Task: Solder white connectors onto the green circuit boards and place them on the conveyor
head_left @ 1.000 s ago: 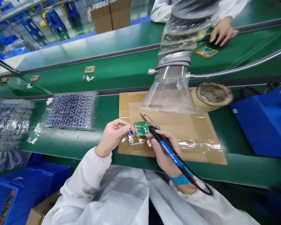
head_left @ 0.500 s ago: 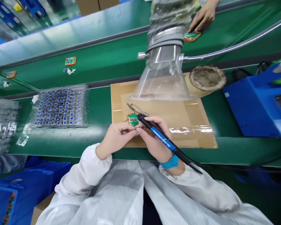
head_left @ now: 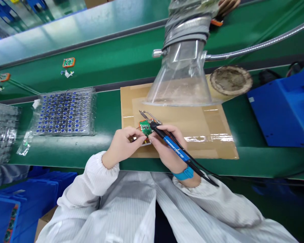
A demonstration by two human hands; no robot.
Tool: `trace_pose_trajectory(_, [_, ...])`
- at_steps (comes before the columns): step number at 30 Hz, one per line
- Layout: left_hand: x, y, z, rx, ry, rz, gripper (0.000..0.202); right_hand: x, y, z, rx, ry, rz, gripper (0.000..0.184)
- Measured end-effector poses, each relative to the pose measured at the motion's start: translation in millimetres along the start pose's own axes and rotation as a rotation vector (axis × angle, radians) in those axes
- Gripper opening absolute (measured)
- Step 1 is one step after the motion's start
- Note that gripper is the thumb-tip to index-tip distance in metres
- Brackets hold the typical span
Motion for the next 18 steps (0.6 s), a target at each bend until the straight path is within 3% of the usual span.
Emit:
trace_pose_trajectory(4, [10.7, 11, 14, -0.099, 0.271, -0.018, 0.019, 5, -7, -10, -0.040, -0.151, 0.001, 0.024])
trace_pose_trajectory(7, [11.2, 18, 22, -0.108, 0.322, 0.068, 0.019, 8, -12, -16, -0.031, -0.242, 0.120, 0.026])
trace_pose_trajectory(10, [7.5, 22, 24, -0.084, 0.356, 0.084, 0.016, 12, -16, -18, -0.007, -0.279, 0.202, 0.031])
trace_pose_trajectory(15, [3.3, 29, 27, -0.026, 0.342, 0.064, 0.019, 19, -15, -15, 0.028, -0.256, 0.169, 0.033])
trace_pose_trajectory(18, [5.7, 35, 29, -0.035, 0.310, 0.073, 0.020, 29, -16, -11, 0.063, -0.264, 0.063, 0.029])
Point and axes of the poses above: each hand's wrist, its own y-axis towards the middle knuckle, its own x-axis out of the back of the hand, z = x × y, the point moved 3 cm from there along y, towards the middle knuckle, and after that the axes turned 4 degrees about z, right-handed, at the moved point
